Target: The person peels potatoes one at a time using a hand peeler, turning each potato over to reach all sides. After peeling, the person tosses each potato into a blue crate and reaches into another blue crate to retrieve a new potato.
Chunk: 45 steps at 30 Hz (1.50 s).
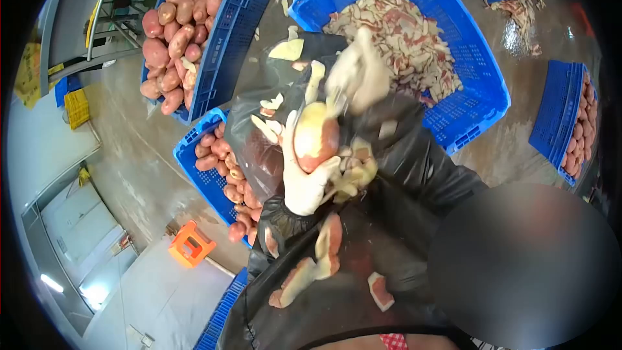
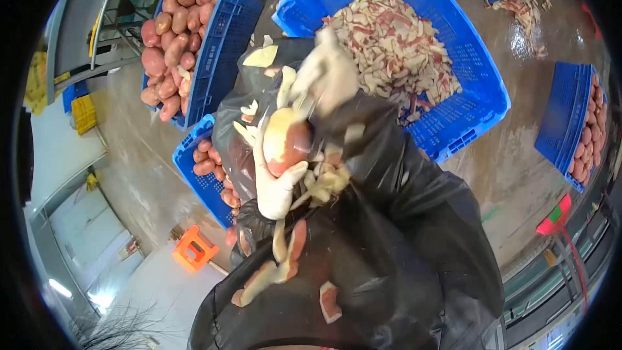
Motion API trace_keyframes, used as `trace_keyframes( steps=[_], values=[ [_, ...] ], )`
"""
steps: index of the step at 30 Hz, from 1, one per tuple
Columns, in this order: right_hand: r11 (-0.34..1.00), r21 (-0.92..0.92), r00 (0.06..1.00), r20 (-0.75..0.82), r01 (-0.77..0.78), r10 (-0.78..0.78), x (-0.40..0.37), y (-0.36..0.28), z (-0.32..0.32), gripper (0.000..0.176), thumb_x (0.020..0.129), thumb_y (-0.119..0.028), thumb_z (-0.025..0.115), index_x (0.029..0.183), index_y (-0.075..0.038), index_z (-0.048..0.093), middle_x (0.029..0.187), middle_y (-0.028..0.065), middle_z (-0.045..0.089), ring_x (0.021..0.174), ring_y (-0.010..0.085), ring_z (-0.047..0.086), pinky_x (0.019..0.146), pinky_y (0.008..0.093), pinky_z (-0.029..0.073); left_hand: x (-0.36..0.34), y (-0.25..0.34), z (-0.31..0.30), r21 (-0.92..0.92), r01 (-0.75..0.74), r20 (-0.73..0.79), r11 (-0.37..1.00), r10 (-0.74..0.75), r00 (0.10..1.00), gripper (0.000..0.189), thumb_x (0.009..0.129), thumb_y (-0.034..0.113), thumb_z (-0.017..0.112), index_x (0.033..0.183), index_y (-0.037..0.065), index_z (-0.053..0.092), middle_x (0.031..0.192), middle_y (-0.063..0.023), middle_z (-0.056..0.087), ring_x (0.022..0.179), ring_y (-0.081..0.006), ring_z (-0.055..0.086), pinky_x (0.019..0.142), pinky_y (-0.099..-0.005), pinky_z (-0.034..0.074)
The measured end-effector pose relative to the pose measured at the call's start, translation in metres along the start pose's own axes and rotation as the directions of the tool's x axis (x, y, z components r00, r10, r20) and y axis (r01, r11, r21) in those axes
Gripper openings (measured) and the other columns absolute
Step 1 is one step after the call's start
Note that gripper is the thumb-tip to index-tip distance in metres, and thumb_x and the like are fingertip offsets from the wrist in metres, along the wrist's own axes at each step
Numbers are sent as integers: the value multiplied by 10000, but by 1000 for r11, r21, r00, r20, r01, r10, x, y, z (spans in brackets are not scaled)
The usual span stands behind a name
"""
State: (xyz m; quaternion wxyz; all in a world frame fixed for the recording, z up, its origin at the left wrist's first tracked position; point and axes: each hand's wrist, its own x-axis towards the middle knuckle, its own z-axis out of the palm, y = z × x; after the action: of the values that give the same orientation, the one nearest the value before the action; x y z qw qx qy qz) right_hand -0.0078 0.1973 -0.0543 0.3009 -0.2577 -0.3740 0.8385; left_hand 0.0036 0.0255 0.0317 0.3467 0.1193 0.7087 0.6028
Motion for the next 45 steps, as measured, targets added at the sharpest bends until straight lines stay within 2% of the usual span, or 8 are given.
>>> trace_keyframes(
  steps=[2, 5, 17, 21, 27, 31, 44, 45],
  values=[
    [621, 726, 948, 144, -295, 283, 41, -15, -9, 452, 960, -365, 329, 600, -110, 427, 489, 24, 418, 455, 190, 502, 494, 301, 449, 4, -7, -6, -88, 31, -56, 996, -36, 998, 905, 650, -67, 627, 1404, 84, 149, 1327, -142, 340, 1199, -236, 385, 973, -353, 376],
    [998, 6, 871, 488, -59, 49, -8, -1, -3, 490, 950, -413, 353, 598, -80, 425, 476, 31, 409, 448, 167, 493, 492, 299, 449, -1, -22, -6, -267, 24, -58, 964, -40, 997, 915, 648, -58, 637, 1410, 107, 159, 1331, -145, 334, 1205, -241, 381, 980, -351, 371],
    [767, 599, 973, 110, -229, 205, 36, -4, -34, 508, 929, -452, 390, 572, -95, 449, 518, 44, 504, 466, 155, 491, 492, 308, 415, 4, -30, -1, -677, 175, -76, 714, -305, 949, 674, 744, 294, 599, 1315, 83, 310, 1133, -135, 523, 794, -307, 607, 758, -440, 508],
    [915, -404, 1000, -5, -24, 24, 5, 26, -17, 437, 942, -323, 374, 566, -110, 440, 486, 30, 462, 440, 160, 480, 483, 275, 411, -3, -24, 5, -805, 310, 34, 505, -482, 875, 549, 763, 389, 538, 1171, 38, 433, 898, -138, 573, 902, -335, 578, 652, -472, 515],
    [879, 366, 938, 274, -306, 212, -23, -28, 28, 439, 916, -443, 432, 616, -123, 412, 502, -1, 408, 479, 160, 463, 508, 321, 426, -13, -29, -9, -909, 357, 237, 217, -435, 869, 548, 848, 514, 453, 1059, 12, 513, 848, -165, 593, 788, -293, 580, 723, -379, 466],
    [747, 435, 864, 274, -503, 422, -20, -26, 32, 428, 934, -432, 387, 648, -115, 416, 516, 7, 403, 467, 174, 464, 489, 332, 436, -18, -12, -17, 4, 192, -37, 981, -192, 981, 702, 730, 228, 709, 1284, 13, 334, 1084, -139, 537, 998, -227, 540, 856, -356, 442],
    [916, 363, 980, 157, -169, 118, 9, -20, -2, 458, 920, -480, 388, 598, -156, 423, 469, -12, 386, 420, 135, 413, 444, 318, 391, 3, -15, -22, -50, -61, -90, 997, 56, 994, 726, 677, 50, 706, 1310, -17, 357, 1241, -151, 480, 1145, -205, 462, 978, -313, 352],
    [234, 803, 824, 468, -547, 319, -10, -20, 8, 516, 933, -482, 340, 563, -124, 386, 489, 38, 429, 448, 181, 457, 493, 343, 417, -1, -16, -18, -163, -23, -81, 986, 10, 997, 724, 683, 34, 693, 1316, -19, 345, 1248, -152, 472, 1147, -205, 458, 981, -311, 348]
  ],
)
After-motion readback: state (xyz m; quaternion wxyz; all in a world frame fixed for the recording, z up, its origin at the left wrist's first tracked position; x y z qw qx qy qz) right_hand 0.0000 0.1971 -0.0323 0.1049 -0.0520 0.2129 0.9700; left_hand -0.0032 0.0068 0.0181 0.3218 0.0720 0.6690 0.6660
